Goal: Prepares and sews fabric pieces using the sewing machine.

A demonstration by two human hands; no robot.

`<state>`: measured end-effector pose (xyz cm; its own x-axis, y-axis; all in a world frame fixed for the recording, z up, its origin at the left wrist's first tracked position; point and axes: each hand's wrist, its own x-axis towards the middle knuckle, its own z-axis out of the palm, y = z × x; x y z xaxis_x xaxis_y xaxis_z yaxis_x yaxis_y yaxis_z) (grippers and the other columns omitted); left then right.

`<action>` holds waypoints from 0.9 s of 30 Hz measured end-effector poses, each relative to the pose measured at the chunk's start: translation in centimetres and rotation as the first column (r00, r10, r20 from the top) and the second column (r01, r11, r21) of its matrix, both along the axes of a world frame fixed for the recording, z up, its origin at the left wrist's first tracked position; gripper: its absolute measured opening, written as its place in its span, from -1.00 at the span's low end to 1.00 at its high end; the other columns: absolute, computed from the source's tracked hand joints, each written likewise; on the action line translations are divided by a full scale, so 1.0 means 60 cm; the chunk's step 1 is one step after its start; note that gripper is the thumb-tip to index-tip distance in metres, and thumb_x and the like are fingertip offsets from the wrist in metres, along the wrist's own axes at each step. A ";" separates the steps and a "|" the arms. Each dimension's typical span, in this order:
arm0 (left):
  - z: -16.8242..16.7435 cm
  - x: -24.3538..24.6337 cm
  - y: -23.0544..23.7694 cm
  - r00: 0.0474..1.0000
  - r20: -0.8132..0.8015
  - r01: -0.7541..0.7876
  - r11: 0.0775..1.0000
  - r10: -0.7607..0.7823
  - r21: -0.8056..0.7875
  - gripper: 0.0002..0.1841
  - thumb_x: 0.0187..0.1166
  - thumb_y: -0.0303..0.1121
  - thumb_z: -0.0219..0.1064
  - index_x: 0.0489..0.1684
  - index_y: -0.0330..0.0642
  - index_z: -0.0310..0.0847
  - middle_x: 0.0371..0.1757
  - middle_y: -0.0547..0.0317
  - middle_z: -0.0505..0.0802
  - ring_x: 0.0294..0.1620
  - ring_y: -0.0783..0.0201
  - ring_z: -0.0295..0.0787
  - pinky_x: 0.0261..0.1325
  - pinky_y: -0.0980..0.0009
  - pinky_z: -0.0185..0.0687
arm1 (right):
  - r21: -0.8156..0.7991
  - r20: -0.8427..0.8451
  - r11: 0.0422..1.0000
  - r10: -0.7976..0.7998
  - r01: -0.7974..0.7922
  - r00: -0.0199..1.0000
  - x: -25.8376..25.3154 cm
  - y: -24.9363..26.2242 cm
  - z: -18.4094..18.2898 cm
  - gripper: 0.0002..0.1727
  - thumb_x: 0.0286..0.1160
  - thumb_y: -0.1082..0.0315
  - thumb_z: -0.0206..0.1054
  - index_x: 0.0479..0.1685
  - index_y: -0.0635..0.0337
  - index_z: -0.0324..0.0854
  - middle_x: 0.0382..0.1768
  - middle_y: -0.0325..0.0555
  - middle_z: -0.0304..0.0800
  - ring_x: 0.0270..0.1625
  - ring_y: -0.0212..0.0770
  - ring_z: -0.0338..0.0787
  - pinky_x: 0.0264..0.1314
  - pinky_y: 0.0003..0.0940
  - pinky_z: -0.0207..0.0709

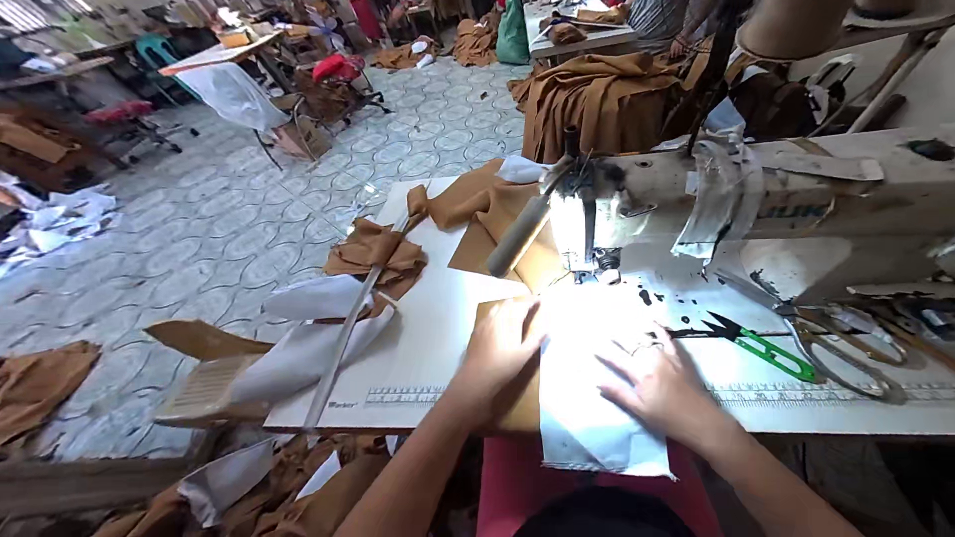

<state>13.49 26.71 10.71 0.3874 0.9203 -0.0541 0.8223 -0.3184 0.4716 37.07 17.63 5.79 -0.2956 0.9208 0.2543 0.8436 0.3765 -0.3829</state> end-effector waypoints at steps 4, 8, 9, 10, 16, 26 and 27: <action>-0.041 0.009 0.059 0.989 0.110 0.096 0.995 -0.096 0.003 -0.41 0.52 -0.02 0.43 0.45 -0.21 0.65 0.36 -0.22 0.74 0.49 -0.20 0.57 0.51 -0.18 0.38 | 0.042 0.055 0.997 0.059 -0.061 0.997 -0.034 -0.025 -0.023 -0.42 0.66 -0.24 0.02 0.34 -0.22 0.79 0.39 -0.11 0.80 0.46 0.11 0.74 0.48 0.41 0.41; -0.063 -0.013 0.050 0.934 0.266 0.233 0.971 -0.237 0.047 -0.56 0.45 -0.17 0.47 0.17 -0.33 0.76 0.20 -0.17 0.83 0.37 -0.12 0.67 0.47 -0.08 0.46 | 0.164 0.034 0.984 0.062 -0.067 0.998 -0.040 -0.047 -0.040 -0.43 0.69 -0.25 -0.05 0.27 -0.30 0.81 0.35 -0.19 0.83 0.40 0.02 0.80 0.35 0.38 0.52; -0.070 -0.019 0.051 0.915 0.322 0.233 0.970 -0.241 0.066 -0.62 0.45 -0.22 0.46 0.07 -0.35 0.78 0.15 -0.15 0.84 0.31 -0.06 0.69 0.43 0.01 0.50 | 0.179 0.035 0.982 0.053 -0.058 0.998 -0.040 -0.046 -0.042 -0.45 0.70 -0.23 -0.06 0.25 -0.33 0.82 0.34 -0.22 0.84 0.38 -0.01 0.81 0.35 0.34 0.53; -0.075 -0.022 0.053 0.901 0.364 0.221 0.972 -0.236 0.081 -0.64 0.44 -0.25 0.45 0.03 -0.37 0.78 0.12 -0.14 0.84 0.26 0.00 0.72 0.40 0.10 0.54 | 0.190 0.033 0.980 0.044 -0.050 0.998 -0.040 -0.045 -0.042 -0.47 0.73 -0.21 -0.06 0.23 -0.35 0.82 0.32 -0.25 0.85 0.37 -0.04 0.82 0.36 0.29 0.54; -0.061 -0.018 0.065 0.935 0.280 0.225 0.974 -0.218 0.007 -0.65 0.51 -0.25 0.36 0.07 -0.34 0.77 0.13 -0.17 0.80 0.27 -0.06 0.68 0.37 0.00 0.50 | 0.209 0.032 0.978 -0.014 0.007 0.999 -0.041 -0.046 -0.042 -0.49 0.69 -0.20 -0.02 0.16 -0.33 0.85 0.23 -0.23 0.90 0.29 -0.05 0.85 0.37 0.25 0.54; -0.084 -0.043 0.075 0.856 0.400 0.304 0.944 -0.328 0.124 -0.78 0.56 -0.48 0.20 -0.34 -0.32 0.80 -0.14 -0.02 0.86 0.10 0.16 0.75 0.29 0.21 0.55 | 0.135 -0.275 0.898 -0.371 0.418 0.887 -0.040 -0.053 -0.023 -0.01 0.06 -0.02 0.54 0.46 0.65 0.48 0.41 0.43 0.65 0.46 0.32 0.69 0.57 0.15 0.42; -0.082 -0.045 0.073 0.864 0.388 0.299 0.947 -0.321 0.116 -0.77 0.55 -0.49 0.19 -0.36 -0.33 0.81 -0.14 -0.03 0.85 0.10 0.15 0.74 0.28 0.22 0.54 | 0.094 -0.256 0.908 -0.374 0.408 0.891 -0.039 -0.054 -0.021 -0.08 0.05 0.02 0.53 0.40 0.61 0.55 0.33 0.38 0.74 0.39 0.32 0.75 0.57 0.25 0.38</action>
